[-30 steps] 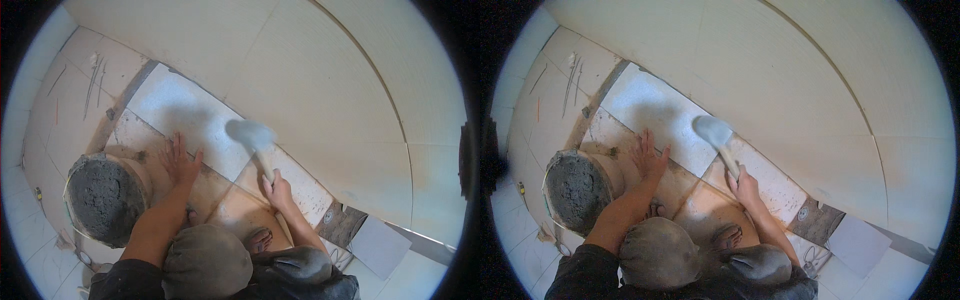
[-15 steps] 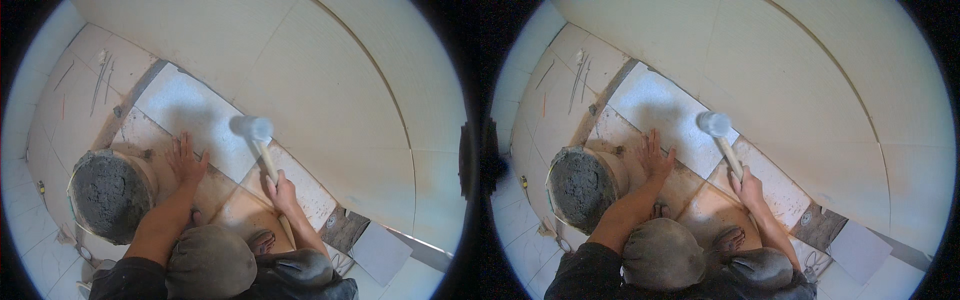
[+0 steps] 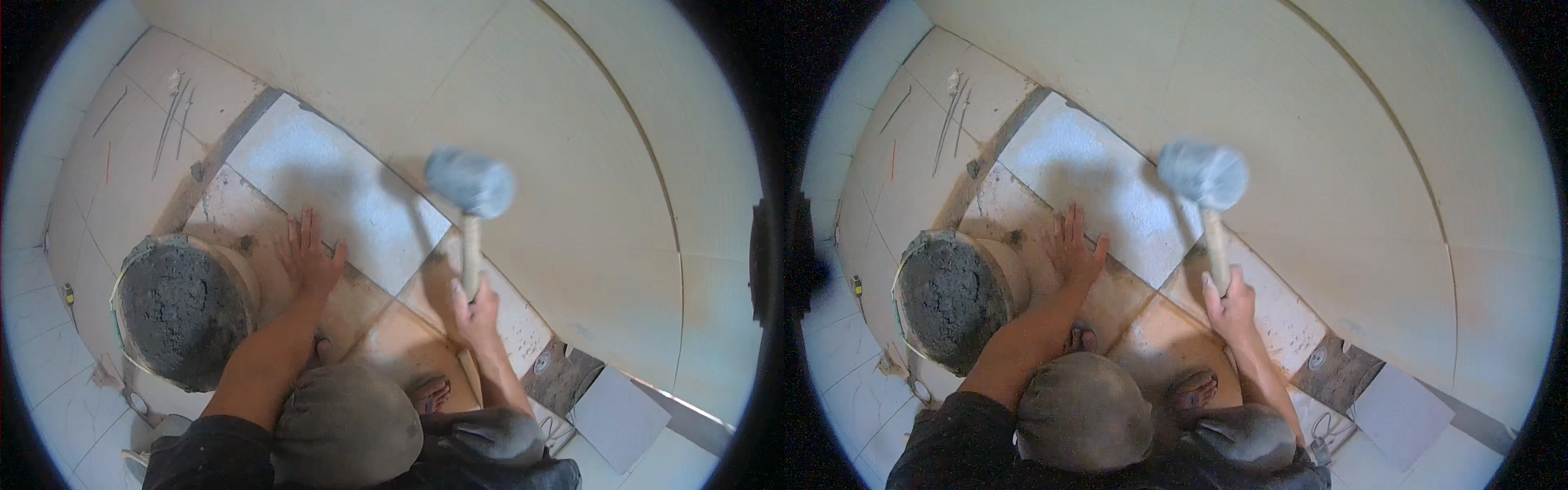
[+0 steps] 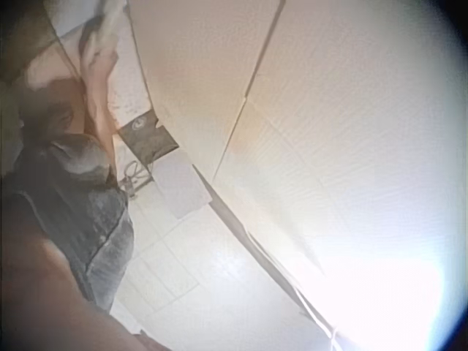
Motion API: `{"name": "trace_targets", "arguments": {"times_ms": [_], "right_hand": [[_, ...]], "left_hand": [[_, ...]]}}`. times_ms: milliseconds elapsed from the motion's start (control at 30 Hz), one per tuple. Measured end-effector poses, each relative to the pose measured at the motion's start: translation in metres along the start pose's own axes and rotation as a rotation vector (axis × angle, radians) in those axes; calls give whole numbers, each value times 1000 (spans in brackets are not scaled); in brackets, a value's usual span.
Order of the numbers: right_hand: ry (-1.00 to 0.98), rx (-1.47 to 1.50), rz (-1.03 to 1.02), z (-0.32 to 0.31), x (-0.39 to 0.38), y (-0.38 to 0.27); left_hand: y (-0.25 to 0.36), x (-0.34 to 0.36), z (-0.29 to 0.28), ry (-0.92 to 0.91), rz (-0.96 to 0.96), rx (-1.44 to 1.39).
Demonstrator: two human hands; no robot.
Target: Lay a floor tile into position and tap it down with a rubber mallet.
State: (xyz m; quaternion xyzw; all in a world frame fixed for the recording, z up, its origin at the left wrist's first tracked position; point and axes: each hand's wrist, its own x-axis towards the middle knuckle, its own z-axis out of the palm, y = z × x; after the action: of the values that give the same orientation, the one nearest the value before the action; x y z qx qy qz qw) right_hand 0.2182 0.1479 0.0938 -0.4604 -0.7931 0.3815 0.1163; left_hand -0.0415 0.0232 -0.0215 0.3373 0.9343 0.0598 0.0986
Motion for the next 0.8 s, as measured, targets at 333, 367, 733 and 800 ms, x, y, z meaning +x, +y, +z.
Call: {"name": "trace_targets", "arguments": {"times_ms": [333, 367, 733, 800], "right_hand": [[-56, -349, -10, 14, 1, 59], [-60, -343, -13, 12, 4, 45], [-37, -483, -48, 8, 5, 49], [18, -349, -52, 4, 5, 50]], "left_hand": [[13, 0, 4, 39, 35, -62], [8, 1, 4, 46, 25, -60], [13, 2, 8, 51, 27, -67], [14, 2, 7, 73, 22, -88]]}}
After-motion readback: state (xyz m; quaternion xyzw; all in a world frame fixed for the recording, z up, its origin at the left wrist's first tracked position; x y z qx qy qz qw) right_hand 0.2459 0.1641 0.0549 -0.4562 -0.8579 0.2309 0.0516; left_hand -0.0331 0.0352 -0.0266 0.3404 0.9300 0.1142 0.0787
